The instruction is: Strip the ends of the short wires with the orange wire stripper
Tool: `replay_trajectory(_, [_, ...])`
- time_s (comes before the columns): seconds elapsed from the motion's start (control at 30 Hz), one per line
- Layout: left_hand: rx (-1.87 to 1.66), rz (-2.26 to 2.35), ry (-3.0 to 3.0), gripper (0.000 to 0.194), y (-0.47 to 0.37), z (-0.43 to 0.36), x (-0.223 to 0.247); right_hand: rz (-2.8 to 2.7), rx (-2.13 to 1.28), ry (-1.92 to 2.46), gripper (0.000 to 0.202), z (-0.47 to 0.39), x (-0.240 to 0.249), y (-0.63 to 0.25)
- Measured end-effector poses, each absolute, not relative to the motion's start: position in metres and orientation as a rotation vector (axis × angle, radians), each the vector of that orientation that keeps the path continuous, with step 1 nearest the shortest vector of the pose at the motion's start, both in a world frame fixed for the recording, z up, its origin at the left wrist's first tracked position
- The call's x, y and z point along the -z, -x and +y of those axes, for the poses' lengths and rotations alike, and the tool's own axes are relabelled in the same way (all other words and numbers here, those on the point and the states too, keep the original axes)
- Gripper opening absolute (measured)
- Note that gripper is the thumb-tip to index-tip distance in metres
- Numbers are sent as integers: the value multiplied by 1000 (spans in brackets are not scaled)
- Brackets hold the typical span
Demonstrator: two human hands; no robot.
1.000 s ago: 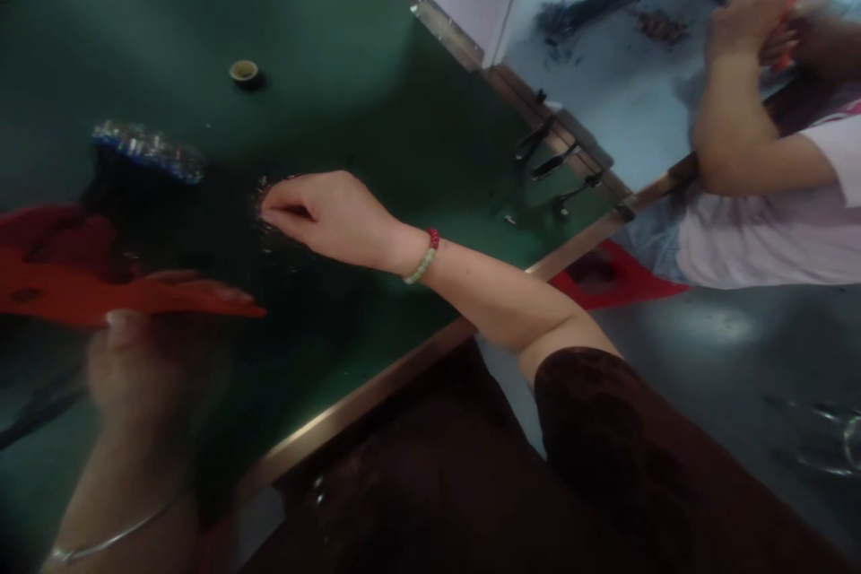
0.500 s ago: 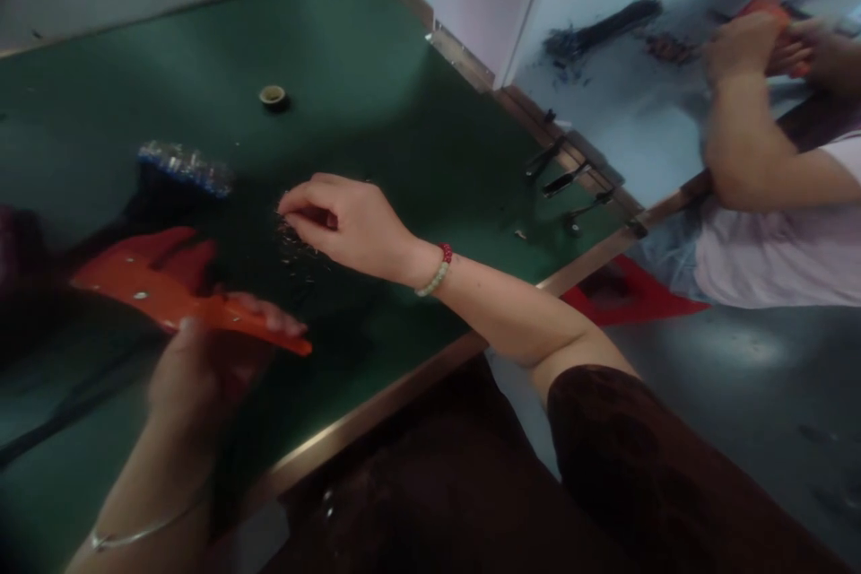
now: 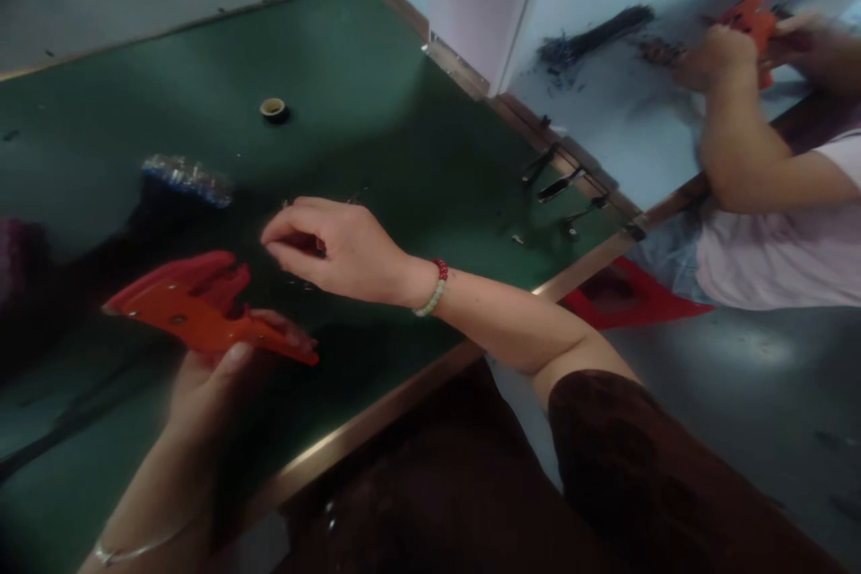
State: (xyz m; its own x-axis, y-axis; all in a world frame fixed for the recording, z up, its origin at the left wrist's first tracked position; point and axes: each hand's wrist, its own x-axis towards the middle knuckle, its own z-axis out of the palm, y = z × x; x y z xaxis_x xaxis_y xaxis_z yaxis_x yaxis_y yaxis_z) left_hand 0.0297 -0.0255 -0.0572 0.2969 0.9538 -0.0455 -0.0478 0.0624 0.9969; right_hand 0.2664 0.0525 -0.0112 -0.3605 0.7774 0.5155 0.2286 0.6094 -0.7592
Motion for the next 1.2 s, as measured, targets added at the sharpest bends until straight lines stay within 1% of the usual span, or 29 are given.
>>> replay_trajectory(0.3, [-976, 957, -1358, 26, -31, -26, 56, -1875, -740, 701, 11, 50, 14, -262])
replay_trajectory(0.43, [-967, 910, -1343, 27, -28, -26, 59, -1907, -769, 761, 11, 50, 14, -262])
replay_trajectory(0.57, [-938, 883, -1315, 30, -26, -27, 61, -1896, -738, 690, 11, 52, 17, -263])
replay_trajectory(0.9, [-979, 887, -1290, 25, -28, -29, 62, -1911, -695, 648, 11, 55, 19, -263])
replay_trajectory(1.2, [-982, 903, -1319, 25, -29, -28, 63, -1926, -684, 628, 13, 55, 19, -263])
